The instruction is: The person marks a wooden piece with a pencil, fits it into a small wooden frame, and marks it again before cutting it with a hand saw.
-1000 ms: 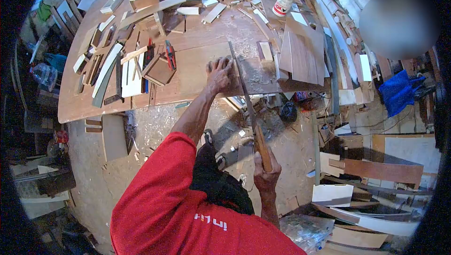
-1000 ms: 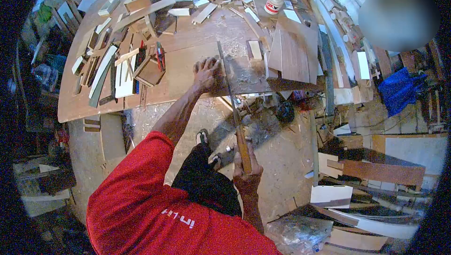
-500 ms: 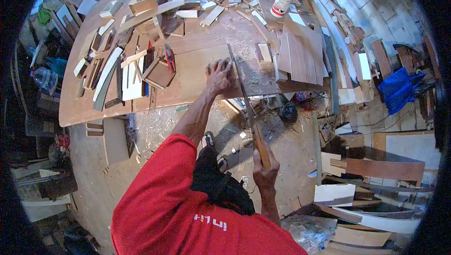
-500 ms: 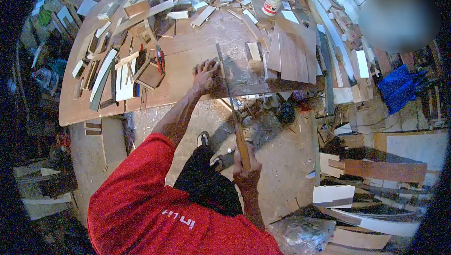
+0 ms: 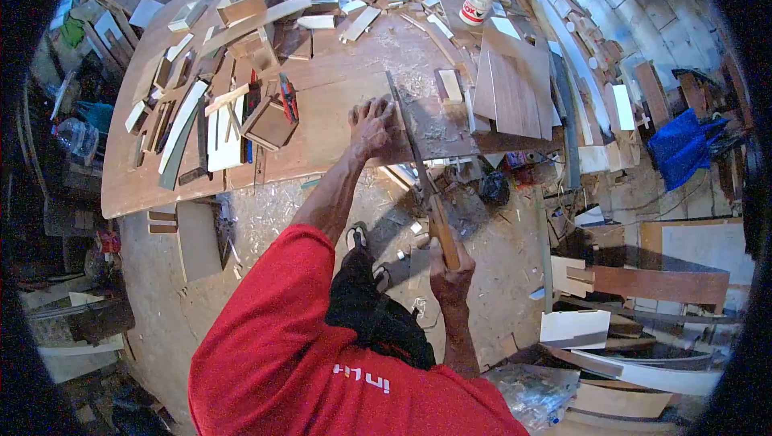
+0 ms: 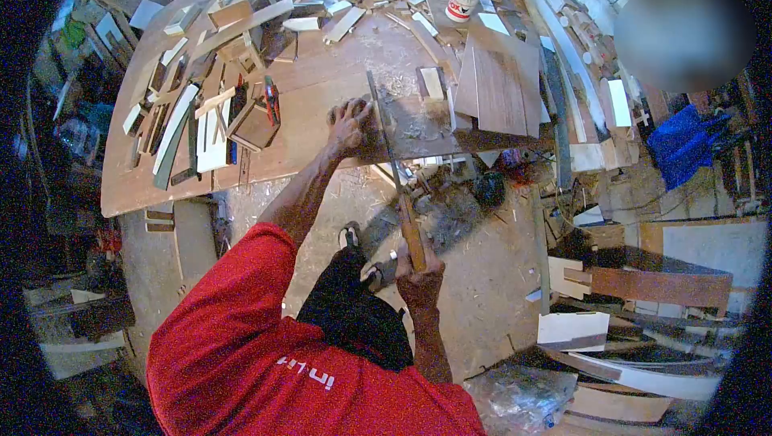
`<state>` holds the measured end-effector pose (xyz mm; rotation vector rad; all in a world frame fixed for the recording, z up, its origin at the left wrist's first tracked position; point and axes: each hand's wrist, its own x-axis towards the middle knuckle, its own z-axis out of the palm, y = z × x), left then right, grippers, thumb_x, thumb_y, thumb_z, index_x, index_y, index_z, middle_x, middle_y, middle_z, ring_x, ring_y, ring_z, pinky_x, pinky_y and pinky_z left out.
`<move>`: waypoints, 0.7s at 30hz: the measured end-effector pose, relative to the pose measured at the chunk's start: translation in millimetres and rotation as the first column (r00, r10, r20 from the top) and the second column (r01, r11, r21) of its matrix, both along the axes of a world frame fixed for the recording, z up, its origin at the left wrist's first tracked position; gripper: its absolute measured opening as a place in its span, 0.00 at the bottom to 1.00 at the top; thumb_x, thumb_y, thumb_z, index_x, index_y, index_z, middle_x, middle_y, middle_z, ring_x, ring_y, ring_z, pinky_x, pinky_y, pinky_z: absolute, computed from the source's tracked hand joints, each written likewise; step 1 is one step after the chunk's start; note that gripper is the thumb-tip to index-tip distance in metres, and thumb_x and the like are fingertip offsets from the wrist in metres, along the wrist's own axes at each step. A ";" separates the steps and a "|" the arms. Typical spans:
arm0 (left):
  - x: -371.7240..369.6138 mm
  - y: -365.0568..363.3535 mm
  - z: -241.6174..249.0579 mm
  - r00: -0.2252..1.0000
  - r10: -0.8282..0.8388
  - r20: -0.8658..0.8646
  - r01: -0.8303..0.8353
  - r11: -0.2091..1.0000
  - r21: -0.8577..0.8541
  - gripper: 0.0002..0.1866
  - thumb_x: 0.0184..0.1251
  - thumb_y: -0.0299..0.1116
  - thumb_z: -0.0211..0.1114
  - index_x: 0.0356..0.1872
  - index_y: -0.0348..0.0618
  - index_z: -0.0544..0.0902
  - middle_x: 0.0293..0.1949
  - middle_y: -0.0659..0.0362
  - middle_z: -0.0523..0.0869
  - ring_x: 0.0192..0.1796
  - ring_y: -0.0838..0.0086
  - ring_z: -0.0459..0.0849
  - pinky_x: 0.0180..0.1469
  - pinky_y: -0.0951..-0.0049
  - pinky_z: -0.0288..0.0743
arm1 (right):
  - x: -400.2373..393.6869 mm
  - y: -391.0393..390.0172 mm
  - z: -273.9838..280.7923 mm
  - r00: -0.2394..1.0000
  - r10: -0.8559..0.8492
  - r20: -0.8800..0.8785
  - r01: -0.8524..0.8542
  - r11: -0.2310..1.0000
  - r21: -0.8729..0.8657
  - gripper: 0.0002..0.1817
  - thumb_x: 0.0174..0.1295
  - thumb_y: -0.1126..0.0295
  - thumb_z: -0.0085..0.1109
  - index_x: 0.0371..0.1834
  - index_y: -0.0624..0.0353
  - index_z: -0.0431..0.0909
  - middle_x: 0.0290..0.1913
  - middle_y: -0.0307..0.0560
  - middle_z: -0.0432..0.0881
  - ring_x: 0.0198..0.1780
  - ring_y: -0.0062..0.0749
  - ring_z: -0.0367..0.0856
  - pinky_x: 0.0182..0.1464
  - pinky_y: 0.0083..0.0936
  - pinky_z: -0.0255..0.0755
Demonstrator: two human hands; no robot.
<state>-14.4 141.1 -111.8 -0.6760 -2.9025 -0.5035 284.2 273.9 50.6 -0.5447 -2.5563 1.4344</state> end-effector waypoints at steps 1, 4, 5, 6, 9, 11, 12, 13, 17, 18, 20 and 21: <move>-6.8 0.2 1.6 1.000 0.002 -0.011 -0.002 1.000 -0.001 0.32 0.57 0.37 0.54 0.68 0.65 0.67 0.70 0.58 0.63 0.71 0.56 0.56 0.68 0.41 0.45 | 0.6 -1.1 0.4 1.000 0.002 -0.011 -0.002 1.000 -0.001 0.18 0.62 0.69 0.56 0.52 0.69 0.76 0.42 0.63 0.82 0.41 0.45 0.85 0.43 0.32 0.76; -2.5 0.8 -9.5 0.999 0.035 -0.014 -0.035 0.999 0.020 0.33 0.57 0.39 0.55 0.68 0.66 0.67 0.69 0.57 0.63 0.72 0.56 0.56 0.68 0.40 0.45 | 26.5 -2.7 1.0 0.992 -0.003 -0.129 0.011 0.998 0.061 0.17 0.65 0.69 0.54 0.51 0.70 0.76 0.38 0.58 0.83 0.38 0.42 0.84 0.41 0.32 0.76; -1.6 -0.8 -12.6 0.999 0.032 -0.023 -0.032 0.999 -0.007 0.33 0.57 0.41 0.56 0.68 0.67 0.67 0.69 0.57 0.63 0.72 0.56 0.56 0.69 0.40 0.44 | 24.1 -0.8 -2.4 0.993 -0.004 -0.120 0.012 0.998 0.059 0.17 0.65 0.69 0.54 0.51 0.70 0.76 0.38 0.58 0.83 0.38 0.42 0.84 0.41 0.32 0.76; -4.6 0.0 -14.4 0.999 0.027 -0.043 -0.029 0.999 -0.031 0.32 0.58 0.42 0.56 0.68 0.68 0.67 0.70 0.58 0.63 0.72 0.56 0.56 0.69 0.40 0.44 | 11.4 3.3 -7.1 1.000 0.008 -0.019 -0.008 0.999 0.043 0.18 0.65 0.68 0.55 0.53 0.69 0.76 0.41 0.58 0.84 0.39 0.40 0.84 0.43 0.31 0.76; -7.2 0.4 -16.3 0.999 0.027 -0.038 -0.027 1.000 0.001 0.32 0.58 0.43 0.56 0.69 0.69 0.66 0.70 0.58 0.62 0.72 0.56 0.56 0.69 0.41 0.44 | 0.7 4.9 -2.1 0.997 0.022 0.077 -0.018 0.999 -0.042 0.18 0.65 0.68 0.56 0.55 0.67 0.76 0.41 0.57 0.84 0.39 0.37 0.84 0.42 0.29 0.76; -1.2 2.7 -6.7 0.999 0.035 -0.006 -0.035 0.999 0.007 0.32 0.58 0.41 0.55 0.69 0.69 0.66 0.70 0.59 0.62 0.72 0.56 0.56 0.69 0.41 0.44 | 21.2 0.8 0.8 0.992 -0.007 -0.127 0.010 1.000 0.026 0.16 0.65 0.67 0.56 0.51 0.67 0.77 0.36 0.55 0.83 0.35 0.36 0.82 0.39 0.30 0.75; -1.7 2.8 -5.4 0.999 0.048 0.020 -0.048 0.999 0.014 0.33 0.57 0.40 0.54 0.69 0.68 0.66 0.70 0.59 0.62 0.72 0.56 0.56 0.69 0.42 0.44 | 29.0 -0.8 5.3 0.995 -0.039 -0.091 0.047 0.996 0.079 0.16 0.65 0.68 0.56 0.50 0.68 0.77 0.36 0.56 0.83 0.37 0.37 0.82 0.40 0.30 0.74; 0.3 0.5 -10.3 0.998 0.049 0.029 -0.049 0.999 0.011 0.33 0.57 0.40 0.54 0.69 0.68 0.66 0.70 0.59 0.62 0.72 0.56 0.56 0.69 0.42 0.44 | 27.0 -0.8 4.4 0.996 -0.038 -0.082 0.045 0.996 0.077 0.16 0.65 0.68 0.56 0.50 0.68 0.77 0.36 0.56 0.83 0.37 0.37 0.82 0.40 0.30 0.74; -6.0 0.4 -14.0 1.000 0.018 -0.026 -0.017 1.000 0.011 0.34 0.56 0.36 0.52 0.69 0.69 0.66 0.71 0.59 0.62 0.72 0.55 0.56 0.69 0.42 0.44 | 4.1 2.8 6.0 0.999 -0.036 0.034 0.038 0.998 -0.048 0.17 0.64 0.69 0.56 0.52 0.70 0.76 0.40 0.61 0.83 0.40 0.42 0.85 0.41 0.31 0.75; -6.7 -0.1 -13.5 1.000 0.023 -0.012 -0.023 1.000 -0.013 0.34 0.55 0.36 0.52 0.69 0.69 0.66 0.71 0.59 0.62 0.71 0.55 0.56 0.69 0.42 0.44 | 10.1 0.2 8.5 0.999 -0.034 -0.006 0.034 0.999 -0.037 0.17 0.64 0.69 0.56 0.51 0.70 0.76 0.39 0.60 0.83 0.39 0.41 0.84 0.41 0.31 0.75; -1.8 2.1 -5.0 0.999 0.028 -0.030 -0.028 1.000 0.005 0.33 0.55 0.35 0.54 0.68 0.64 0.68 0.69 0.59 0.63 0.71 0.56 0.57 0.69 0.42 0.44 | 32.9 1.2 -4.5 0.987 -0.012 -0.159 0.026 0.996 0.084 0.16 0.64 0.68 0.56 0.49 0.69 0.77 0.36 0.60 0.82 0.36 0.40 0.83 0.39 0.31 0.74; 0.4 1.3 -2.7 0.998 0.030 -0.049 -0.029 0.999 0.016 0.33 0.54 0.35 0.56 0.67 0.60 0.70 0.68 0.59 0.64 0.71 0.57 0.57 0.69 0.42 0.44 | 29.5 1.0 -3.9 0.988 -0.009 -0.156 0.022 0.996 0.085 0.16 0.64 0.68 0.56 0.49 0.69 0.77 0.36 0.60 0.82 0.36 0.40 0.83 0.39 0.31 0.74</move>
